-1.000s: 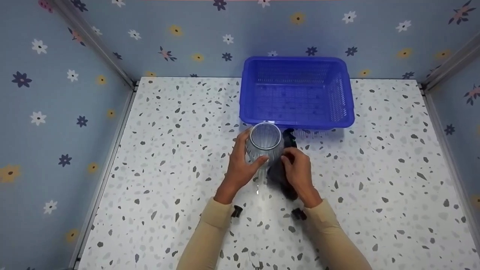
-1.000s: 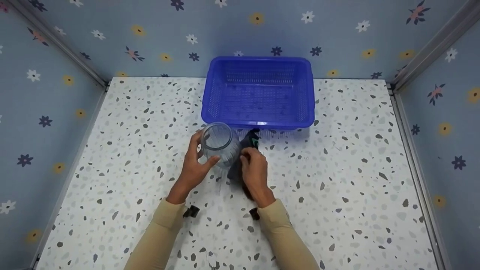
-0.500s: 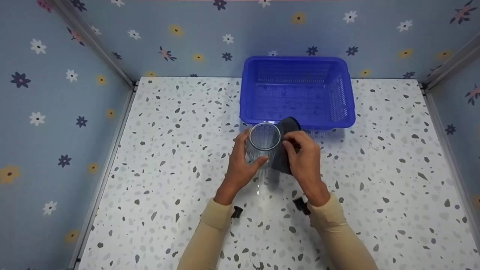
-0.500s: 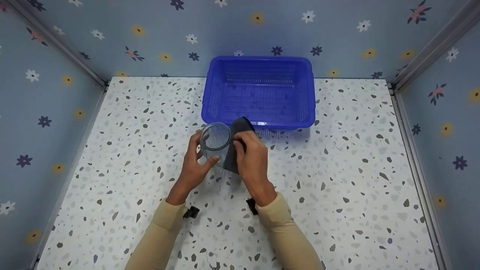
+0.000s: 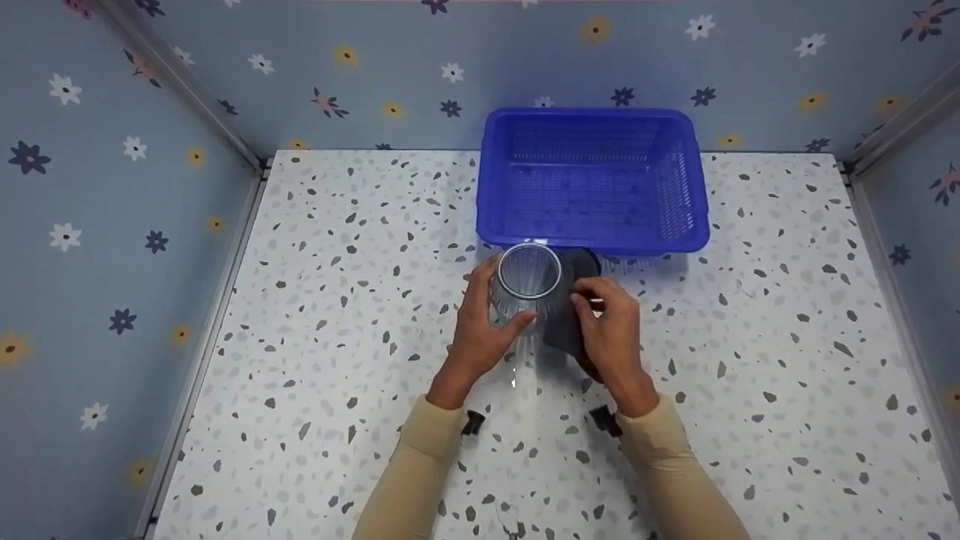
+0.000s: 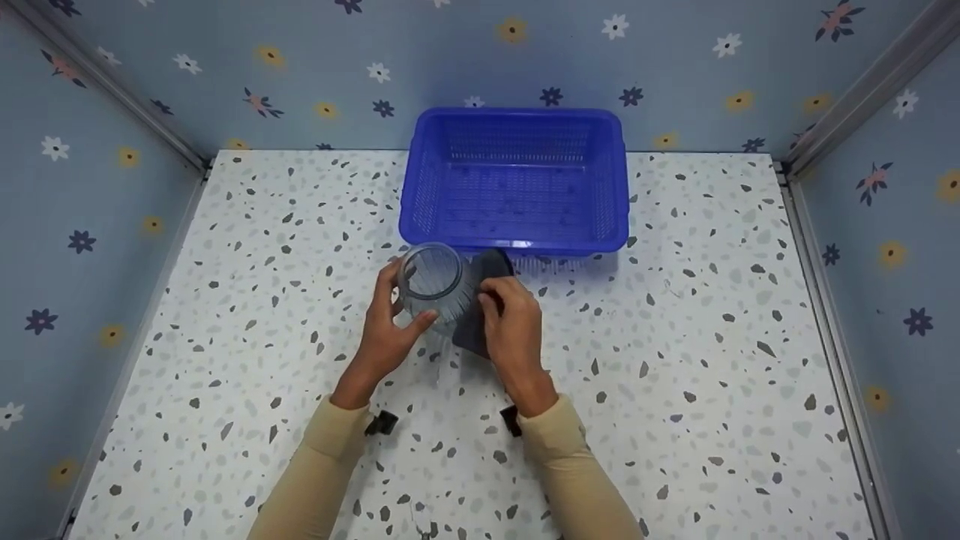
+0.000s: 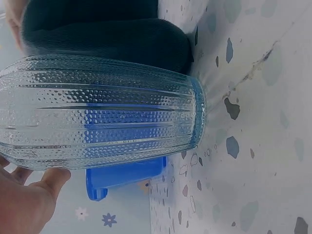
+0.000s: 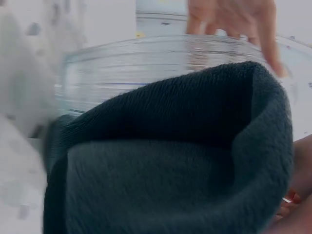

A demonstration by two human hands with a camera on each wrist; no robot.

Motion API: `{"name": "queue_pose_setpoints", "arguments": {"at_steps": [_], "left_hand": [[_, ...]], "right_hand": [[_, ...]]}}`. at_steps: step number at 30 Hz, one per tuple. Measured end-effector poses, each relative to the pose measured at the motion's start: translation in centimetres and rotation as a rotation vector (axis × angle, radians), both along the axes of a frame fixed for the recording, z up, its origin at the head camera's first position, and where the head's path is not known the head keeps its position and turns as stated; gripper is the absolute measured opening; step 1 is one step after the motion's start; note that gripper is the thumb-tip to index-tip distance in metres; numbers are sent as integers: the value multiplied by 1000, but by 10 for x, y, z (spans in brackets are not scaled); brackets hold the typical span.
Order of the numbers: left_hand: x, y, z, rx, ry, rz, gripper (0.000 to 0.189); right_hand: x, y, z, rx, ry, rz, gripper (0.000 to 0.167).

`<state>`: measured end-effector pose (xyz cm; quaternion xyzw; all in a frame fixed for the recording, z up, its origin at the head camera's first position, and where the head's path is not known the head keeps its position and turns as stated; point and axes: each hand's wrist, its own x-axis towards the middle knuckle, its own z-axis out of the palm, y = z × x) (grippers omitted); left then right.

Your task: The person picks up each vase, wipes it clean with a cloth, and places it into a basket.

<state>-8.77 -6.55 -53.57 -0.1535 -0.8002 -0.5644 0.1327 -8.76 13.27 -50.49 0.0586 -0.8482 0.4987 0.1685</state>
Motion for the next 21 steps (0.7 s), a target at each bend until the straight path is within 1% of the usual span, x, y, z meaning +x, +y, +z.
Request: {"name": "queue_pose_setpoints", "arguments": {"at_steps": [3, 6, 8, 11, 14, 16, 18, 21], "left_hand": [[0, -1, 0, 0, 5, 0, 86], [-1, -2, -1, 12, 11, -10, 86], [-1, -2, -1, 20, 14, -16, 87], [-1, -2, -1, 18, 13, -16, 89], [-1, -2, -1, 5, 6, -7, 92], [-1, -2, 0, 0, 2, -4, 93], [-1, -2, 0, 4, 1, -7, 90], [-1, -1, 0, 10, -2, -13, 89]], "right_hand": [[0, -1, -21, 6, -29, 9, 9], [-1, -2, -40, 42, -70, 13, 10], [-1, -3, -49, 67, -93, 15, 9], [-2, -4, -57, 93, -110, 20, 9], [-3, -4, -59, 101, -118, 24, 8], [-4, -4, -58, 97, -126, 24, 8], [-3, -3, -54, 89, -139, 21, 8], [-1, -1, -43, 65, -120, 17, 8]]}}
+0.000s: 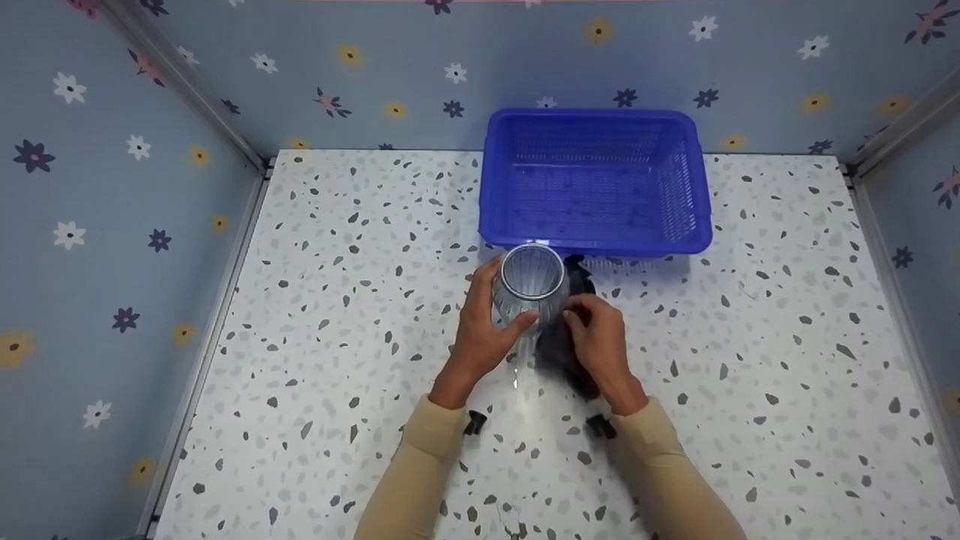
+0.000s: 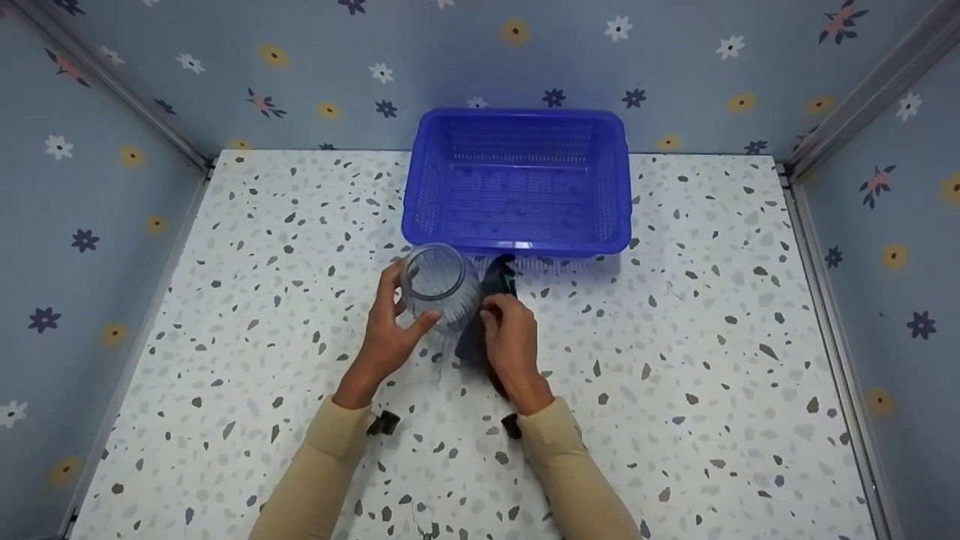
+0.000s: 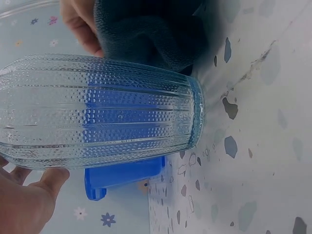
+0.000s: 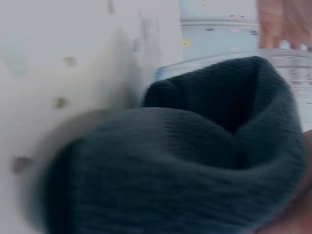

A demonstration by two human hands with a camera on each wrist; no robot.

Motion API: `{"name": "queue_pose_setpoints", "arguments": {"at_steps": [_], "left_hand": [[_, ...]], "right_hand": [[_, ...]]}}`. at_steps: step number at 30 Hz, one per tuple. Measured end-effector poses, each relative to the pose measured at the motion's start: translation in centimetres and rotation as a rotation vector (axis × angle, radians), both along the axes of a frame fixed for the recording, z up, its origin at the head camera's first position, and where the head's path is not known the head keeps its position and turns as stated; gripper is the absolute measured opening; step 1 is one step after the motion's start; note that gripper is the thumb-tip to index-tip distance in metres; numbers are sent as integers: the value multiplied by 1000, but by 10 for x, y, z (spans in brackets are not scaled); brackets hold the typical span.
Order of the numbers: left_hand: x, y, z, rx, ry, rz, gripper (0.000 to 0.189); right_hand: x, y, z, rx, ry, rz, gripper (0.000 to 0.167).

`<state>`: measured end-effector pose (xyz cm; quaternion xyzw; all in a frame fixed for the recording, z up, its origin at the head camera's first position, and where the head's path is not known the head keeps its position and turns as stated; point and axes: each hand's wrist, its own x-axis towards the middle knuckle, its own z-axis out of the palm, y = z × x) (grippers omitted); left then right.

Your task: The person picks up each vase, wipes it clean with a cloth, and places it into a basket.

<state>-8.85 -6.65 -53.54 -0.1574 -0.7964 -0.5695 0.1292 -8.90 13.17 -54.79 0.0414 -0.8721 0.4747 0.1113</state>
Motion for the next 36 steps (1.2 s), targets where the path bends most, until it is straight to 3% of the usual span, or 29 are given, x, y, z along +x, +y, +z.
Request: {"name": "queue_pose_setpoints", "arguments": {"at_steps": [10, 16, 27, 36], "left_hand": [[-1, 1, 1, -10, 28, 12, 84], [0, 1, 0, -19, 15, 14, 85], [0, 1, -2, -19, 36, 13, 86], [0, 1, 0, -27, 7, 16, 87]], "right_hand": [[4, -2, 59, -46, 143, -25, 7], [3, -6, 76, -22, 153, -18, 7], [3, -3, 64, -29, 139, -30, 9], [3, 0, 16, -3, 73, -15, 10]]}}
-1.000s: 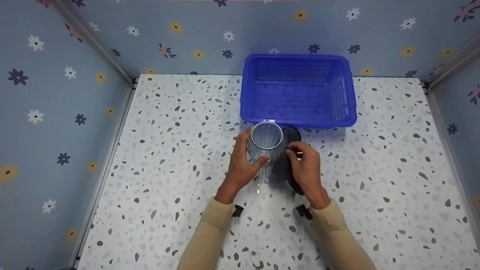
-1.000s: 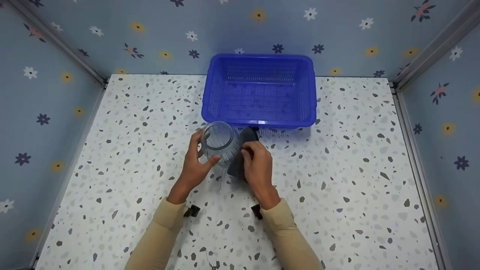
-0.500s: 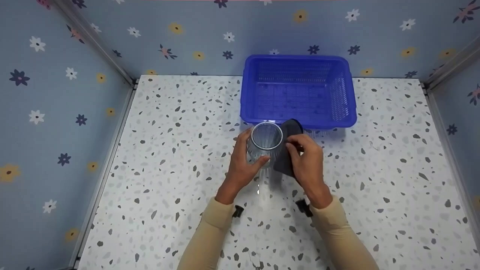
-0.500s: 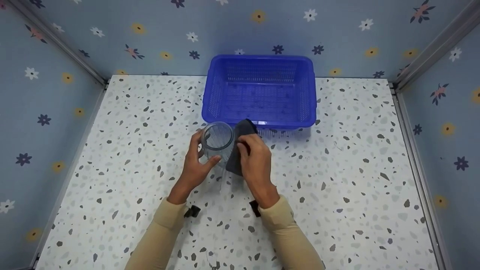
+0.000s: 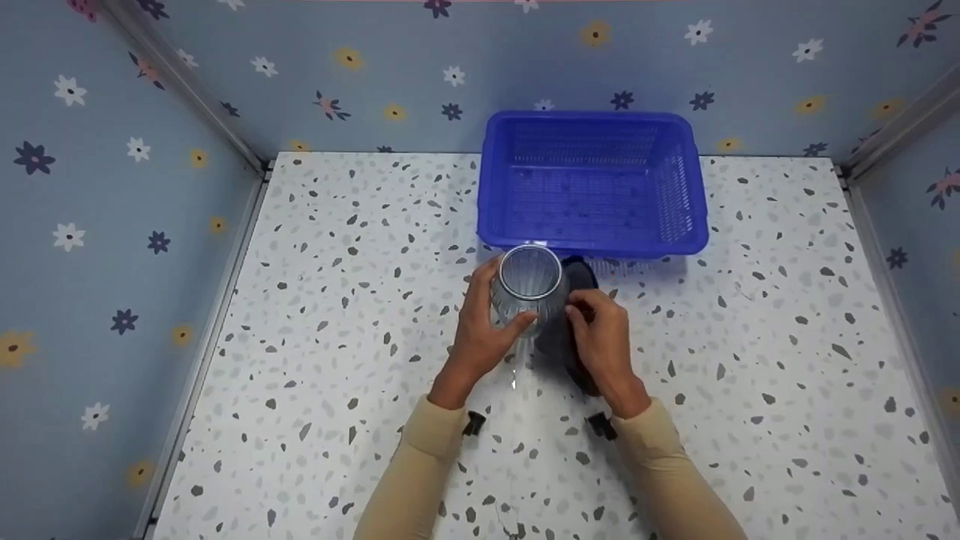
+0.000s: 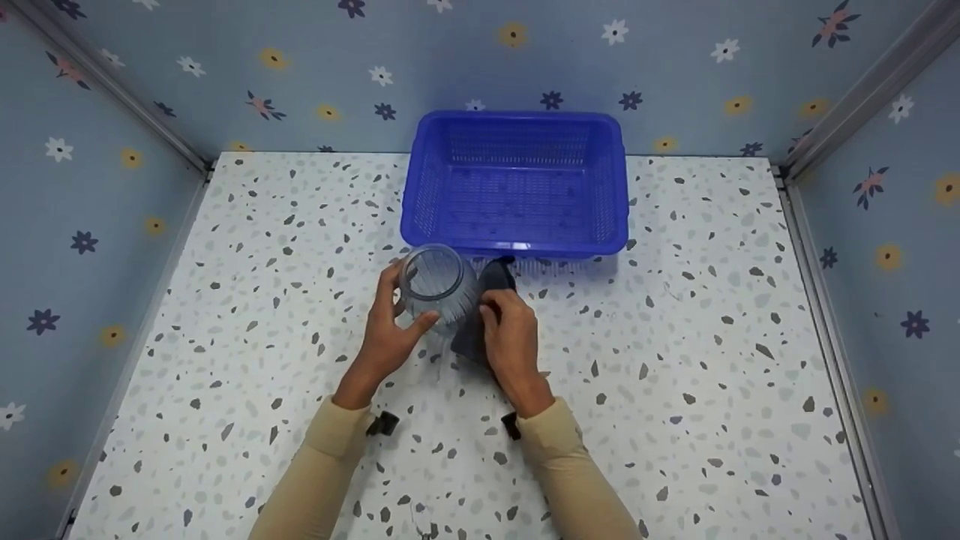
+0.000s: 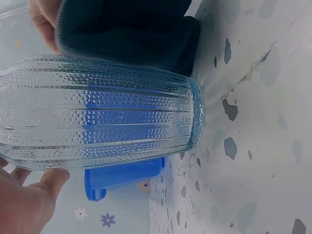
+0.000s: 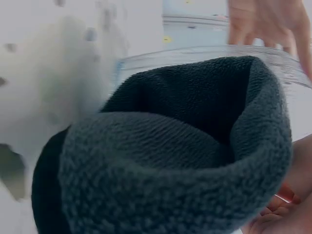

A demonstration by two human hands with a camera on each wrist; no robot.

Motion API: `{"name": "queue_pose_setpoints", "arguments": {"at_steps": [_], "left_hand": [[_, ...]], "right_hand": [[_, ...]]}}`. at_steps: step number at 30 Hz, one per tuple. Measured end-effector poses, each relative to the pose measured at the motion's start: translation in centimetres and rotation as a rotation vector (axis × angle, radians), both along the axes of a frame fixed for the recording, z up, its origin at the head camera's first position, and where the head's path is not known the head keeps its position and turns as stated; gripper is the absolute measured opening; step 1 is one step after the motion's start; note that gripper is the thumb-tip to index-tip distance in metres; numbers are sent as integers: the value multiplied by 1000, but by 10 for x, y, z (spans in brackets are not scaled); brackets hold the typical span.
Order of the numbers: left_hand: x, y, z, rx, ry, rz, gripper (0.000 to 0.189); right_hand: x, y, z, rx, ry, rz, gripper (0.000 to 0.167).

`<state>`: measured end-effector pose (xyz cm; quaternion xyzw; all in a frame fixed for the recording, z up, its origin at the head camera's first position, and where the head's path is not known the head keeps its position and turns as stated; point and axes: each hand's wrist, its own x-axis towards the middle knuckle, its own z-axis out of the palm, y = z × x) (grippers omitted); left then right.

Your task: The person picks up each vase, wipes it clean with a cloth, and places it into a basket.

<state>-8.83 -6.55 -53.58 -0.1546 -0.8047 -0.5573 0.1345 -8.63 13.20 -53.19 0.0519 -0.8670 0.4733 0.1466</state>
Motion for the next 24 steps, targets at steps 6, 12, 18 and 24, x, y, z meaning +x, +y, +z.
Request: {"name": "queue_pose_setpoints", "arguments": {"at_steps": [6, 12, 18, 24], "left_hand": [[0, -1, -1, 19, -5, -11, 86], [-1, 0, -1, 15, 11, -19, 88], [0, 3, -2, -3, 34, 35, 93], [3, 15, -2, -6, 98, 189, 90]], "right_hand": [[-1, -2, -20, 50, -52, 9, 11], [-4, -1, -32, 101, -82, 27, 9], [1, 0, -13, 0, -46, 11, 7], [6, -2, 17, -102, 81, 4, 7]]}}
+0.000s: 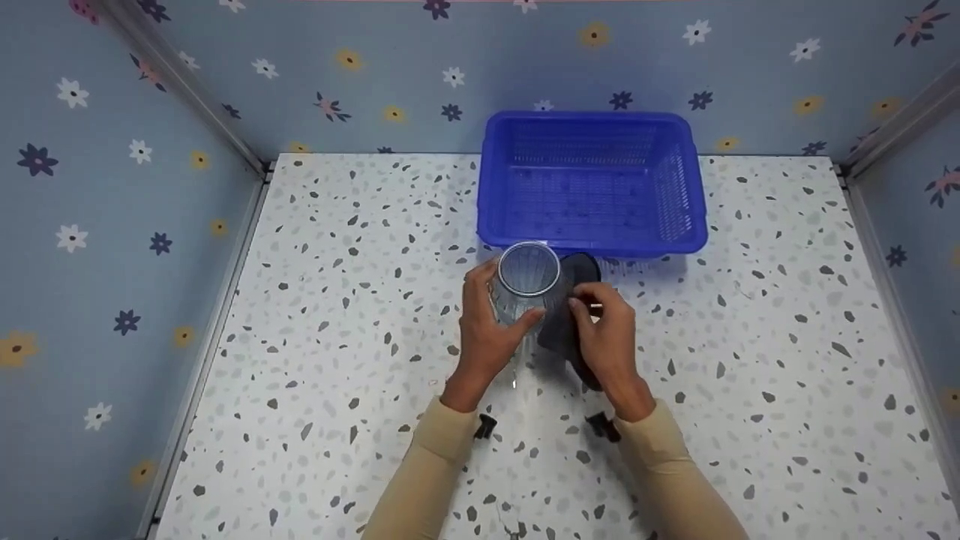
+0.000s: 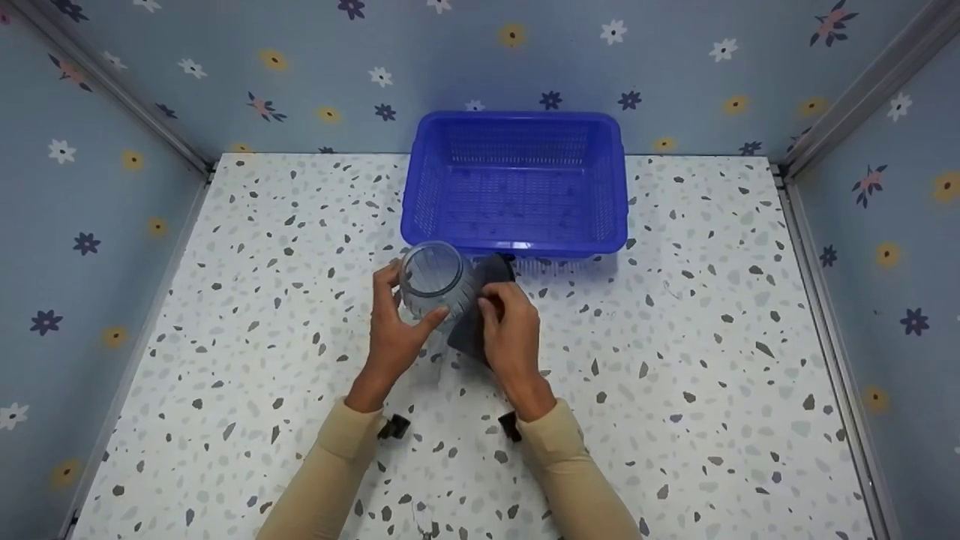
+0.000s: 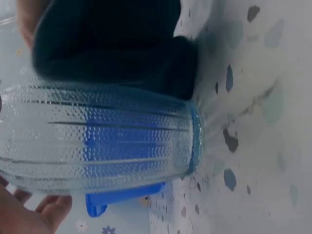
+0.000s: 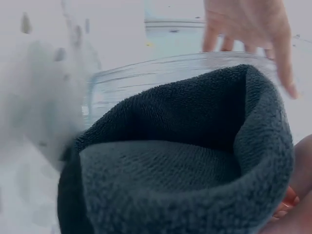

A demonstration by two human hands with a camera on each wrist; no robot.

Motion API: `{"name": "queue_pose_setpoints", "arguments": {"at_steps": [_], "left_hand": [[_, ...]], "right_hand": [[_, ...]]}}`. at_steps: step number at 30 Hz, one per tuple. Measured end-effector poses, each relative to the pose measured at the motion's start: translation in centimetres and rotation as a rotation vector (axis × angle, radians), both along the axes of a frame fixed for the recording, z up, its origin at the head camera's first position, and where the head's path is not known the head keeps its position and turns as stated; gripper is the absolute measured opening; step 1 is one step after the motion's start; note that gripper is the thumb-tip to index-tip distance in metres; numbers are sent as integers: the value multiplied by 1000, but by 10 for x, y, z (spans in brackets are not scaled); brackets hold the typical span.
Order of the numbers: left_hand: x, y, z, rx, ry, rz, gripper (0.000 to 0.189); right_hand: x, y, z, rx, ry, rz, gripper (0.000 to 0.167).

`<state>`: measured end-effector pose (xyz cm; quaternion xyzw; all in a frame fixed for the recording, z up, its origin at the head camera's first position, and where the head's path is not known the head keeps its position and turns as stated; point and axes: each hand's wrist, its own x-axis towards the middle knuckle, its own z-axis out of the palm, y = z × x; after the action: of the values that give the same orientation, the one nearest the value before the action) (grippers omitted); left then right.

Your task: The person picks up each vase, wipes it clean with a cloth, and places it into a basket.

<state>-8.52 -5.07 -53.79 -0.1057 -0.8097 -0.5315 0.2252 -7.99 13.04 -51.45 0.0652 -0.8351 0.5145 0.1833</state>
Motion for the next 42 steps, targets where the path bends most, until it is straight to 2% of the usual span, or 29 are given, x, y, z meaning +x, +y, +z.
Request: {"name": "queue_pose_setpoints", "arguments": {"at_steps": [2, 4, 6, 10, 13, 15, 22, 28, 34, 37, 42], "left_hand": [[1, 4, 1, 11, -1, 32, 89], [2, 4, 3, 23, -16, 19, 90], [2, 0, 5, 39, -51, -38, 84], [-1, -13, 11, 101, -109, -194, 70], [-4, -16, 13, 139, -120, -244, 68], [-5, -16, 14, 140, -124, -237, 73], [-5, -10, 13, 31, -129, -134, 83], [-5, -10, 13, 28, -111, -117, 82], [-5, -12, 14, 30, -101, -120, 82], [-6, -13, 14, 35, -100, -131, 81], [-7, -12, 12, 29, -105, -128, 84]], "right_hand": [[1, -1, 7, -2, 31, 2, 7], [2, -2, 13, -5, 44, 3, 7], [2, -3, 17, -14, 51, 6, 6], [3, -6, 25, -26, 68, 5, 5], [3, -9, 30, -21, 93, 11, 5], [3, -10, 33, -7, 105, 16, 5], [-1, -13, 40, 69, 112, -4, 7], [0, -15, 39, 102, 97, -27, 8], [1, -11, 26, 107, 64, -23, 8], [1, -8, 11, 85, 24, -14, 9], [-2, -5, -25, 96, -64, 10, 10]]}}
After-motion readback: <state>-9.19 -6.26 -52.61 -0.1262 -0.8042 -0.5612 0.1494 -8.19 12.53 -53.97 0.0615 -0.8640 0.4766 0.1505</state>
